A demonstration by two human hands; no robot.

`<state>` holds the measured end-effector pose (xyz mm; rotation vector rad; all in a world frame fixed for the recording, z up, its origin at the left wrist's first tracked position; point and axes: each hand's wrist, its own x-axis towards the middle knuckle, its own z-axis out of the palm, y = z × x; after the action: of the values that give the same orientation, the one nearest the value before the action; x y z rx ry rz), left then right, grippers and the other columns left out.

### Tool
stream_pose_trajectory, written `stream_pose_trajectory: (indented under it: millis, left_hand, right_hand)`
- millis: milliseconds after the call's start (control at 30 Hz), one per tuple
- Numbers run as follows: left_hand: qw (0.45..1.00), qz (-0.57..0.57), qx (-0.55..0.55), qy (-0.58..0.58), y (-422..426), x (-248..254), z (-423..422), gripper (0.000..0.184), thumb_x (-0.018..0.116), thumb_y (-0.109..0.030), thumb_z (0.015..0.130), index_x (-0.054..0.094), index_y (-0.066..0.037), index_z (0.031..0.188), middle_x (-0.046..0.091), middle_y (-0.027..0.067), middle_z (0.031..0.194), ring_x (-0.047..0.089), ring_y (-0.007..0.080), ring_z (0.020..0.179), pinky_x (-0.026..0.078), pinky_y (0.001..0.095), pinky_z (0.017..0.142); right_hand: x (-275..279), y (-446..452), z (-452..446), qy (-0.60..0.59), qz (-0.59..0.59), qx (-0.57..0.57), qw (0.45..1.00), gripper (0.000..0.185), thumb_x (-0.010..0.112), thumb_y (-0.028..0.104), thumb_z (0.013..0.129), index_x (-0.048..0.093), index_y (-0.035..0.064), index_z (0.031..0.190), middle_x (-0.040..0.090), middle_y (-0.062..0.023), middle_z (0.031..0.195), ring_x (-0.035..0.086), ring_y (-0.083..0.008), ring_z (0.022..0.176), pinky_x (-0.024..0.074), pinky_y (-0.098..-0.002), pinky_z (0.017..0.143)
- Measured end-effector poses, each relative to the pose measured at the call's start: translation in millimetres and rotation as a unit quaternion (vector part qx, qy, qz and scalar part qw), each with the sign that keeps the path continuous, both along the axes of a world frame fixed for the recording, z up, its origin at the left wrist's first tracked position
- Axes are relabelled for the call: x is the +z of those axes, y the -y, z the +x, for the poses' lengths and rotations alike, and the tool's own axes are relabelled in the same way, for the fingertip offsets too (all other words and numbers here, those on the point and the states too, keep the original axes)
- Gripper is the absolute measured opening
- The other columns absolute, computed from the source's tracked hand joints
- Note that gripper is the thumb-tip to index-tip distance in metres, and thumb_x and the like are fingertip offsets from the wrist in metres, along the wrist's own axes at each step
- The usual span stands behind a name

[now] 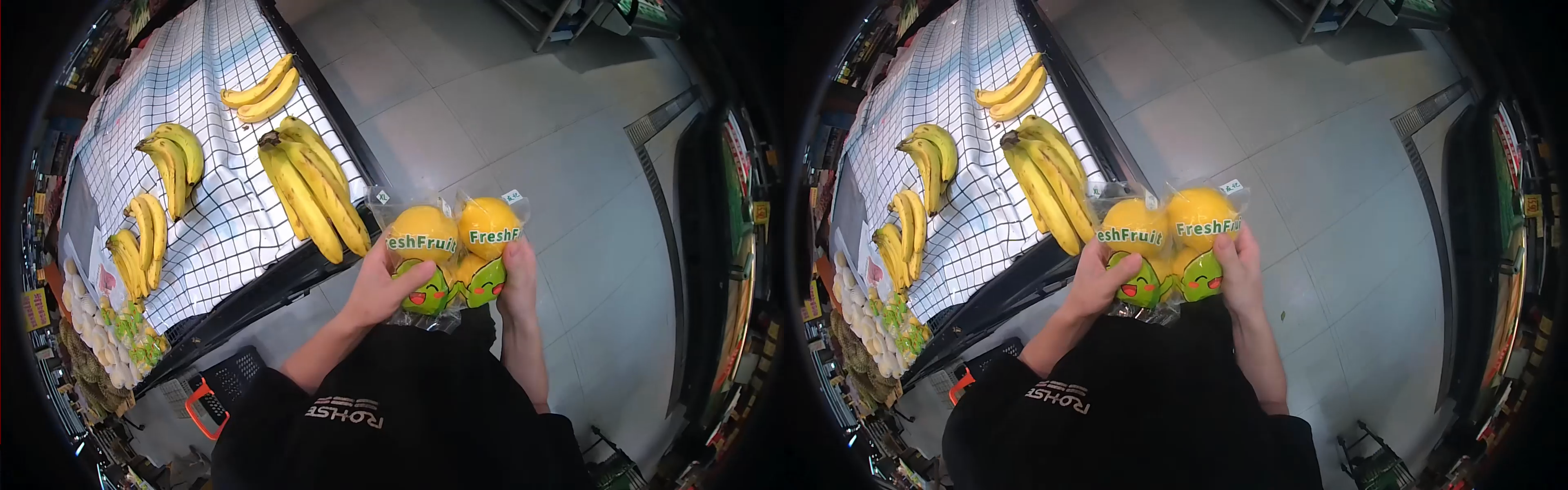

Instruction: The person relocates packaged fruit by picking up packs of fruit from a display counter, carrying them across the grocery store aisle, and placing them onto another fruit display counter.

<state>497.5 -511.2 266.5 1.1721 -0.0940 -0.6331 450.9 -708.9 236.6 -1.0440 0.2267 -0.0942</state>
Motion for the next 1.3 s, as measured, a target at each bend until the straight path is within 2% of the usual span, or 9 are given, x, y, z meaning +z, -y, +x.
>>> stream_pose_trajectory:
  millis: [233,367,533,633,867,1067,1133,1233,1300]
  left_hand:
    - [0.999,-0.006,0.033,0.015,79.8,-1.9,15.1,0.053,0.068,-0.007,0.084,0.041,0.002,0.129,0.056,0.0105,0.12,0.055,0.0177,0.112,0.043,0.0333,0.098]
    - [0.998,0.02,0.056,0.01,106.8,-6.2,29.2,0.051,0.067,-0.007,0.085,0.04,0.003,0.128,0.057,0.0108,0.119,0.055,0.0179,0.112,0.044,0.0329,0.097]
    - [0.993,0.001,0.109,-0.034,126.9,-12.1,54.5,0.047,0.065,-0.006,0.087,0.042,0.002,0.127,0.057,0.01,0.117,0.057,0.0166,0.108,0.046,0.0315,0.093]
    - [0.987,-0.028,0.14,-0.071,136.2,-19.9,77.8,0.045,0.063,-0.009,0.088,0.043,0.001,0.127,0.058,0.0092,0.116,0.058,0.0159,0.105,0.047,0.0312,0.092]
    - [0.955,-0.159,0.201,-0.15,154.3,-45.0,172.4,0.041,0.057,-0.014,0.093,0.041,0.0,0.129,0.056,0.0097,0.119,0.056,0.016,0.107,0.048,0.0316,0.091]
    - [0.969,-0.096,0.22,-0.063,156.2,-27.2,267.6,0.046,0.058,-0.012,0.092,0.038,-0.001,0.132,0.053,0.0098,0.12,0.055,0.0172,0.109,0.047,0.0326,0.093]
    - [0.966,-0.095,0.229,-0.076,156.9,-23.8,292.6,0.046,0.058,-0.012,0.092,0.038,-0.001,0.132,0.053,0.0099,0.121,0.055,0.017,0.109,0.047,0.0324,0.092]
    - [0.958,-0.077,0.252,-0.114,157.8,-12.3,325.7,0.045,0.058,-0.013,0.092,0.039,-0.001,0.131,0.054,0.0097,0.119,0.056,0.0162,0.107,0.048,0.0314,0.09]
    - [0.954,-0.074,0.266,-0.118,160.1,-10.8,349.2,0.044,0.058,-0.013,0.092,0.04,0.0,0.13,0.055,0.0092,0.117,0.057,0.0155,0.104,0.05,0.0306,0.088]
  right_hand:
    - [-1.7,80.6,14.9,0.014,0.022,0.023,0.999,0.057,0.063,0.032,0.09,0.042,-0.0026,0.13,0.057,-0.0093,0.119,0.055,-0.0156,0.107,0.0441,-0.0293,0.092]
    - [-3.5,105.3,32.0,-0.017,0.02,0.03,0.999,0.052,0.06,0.029,0.092,0.043,-0.0022,0.13,0.057,-0.009,0.119,0.056,-0.0154,0.106,0.0447,-0.0298,0.091]
    - [-1.3,122.8,68.5,-0.053,-0.012,0.068,0.996,0.042,0.055,0.023,0.095,0.046,-0.0014,0.127,0.059,-0.0085,0.116,0.056,-0.014,0.104,0.0457,-0.029,0.089]
    - [5.7,131.9,98.0,-0.116,-0.045,0.093,0.988,0.039,0.054,0.022,0.096,0.048,-0.0011,0.126,0.06,-0.008,0.113,0.057,-0.0131,0.101,0.0461,-0.0281,0.087]
    - [2.0,152.8,218.6,-0.107,-0.118,0.156,0.975,0.039,0.051,0.025,0.097,0.048,-0.0005,0.126,0.06,-0.0073,0.111,0.057,-0.012,0.098,0.0459,-0.0274,0.086]
    - [13.5,151.5,343.5,-0.127,-0.124,0.194,0.965,0.04,0.048,0.028,0.098,0.048,0.0004,0.126,0.059,-0.0076,0.114,0.055,-0.0127,0.102,0.0443,-0.0284,0.089]
    - [15.1,151.4,374.5,-0.135,-0.107,0.207,0.963,0.04,0.048,0.028,0.097,0.048,0.0006,0.126,0.059,-0.0077,0.115,0.055,-0.0132,0.103,0.044,-0.029,0.09]
    - [11.9,156.1,413.9,-0.158,-0.003,0.231,0.96,0.04,0.048,0.029,0.098,0.049,0.0007,0.126,0.058,-0.0082,0.117,0.055,-0.014,0.106,0.0438,-0.0298,0.091]
    - [11.8,160.3,439.1,-0.134,-0.008,0.264,0.955,0.039,0.049,0.026,0.097,0.049,0.0005,0.126,0.059,-0.0081,0.116,0.056,-0.0139,0.104,0.0449,-0.0296,0.09]
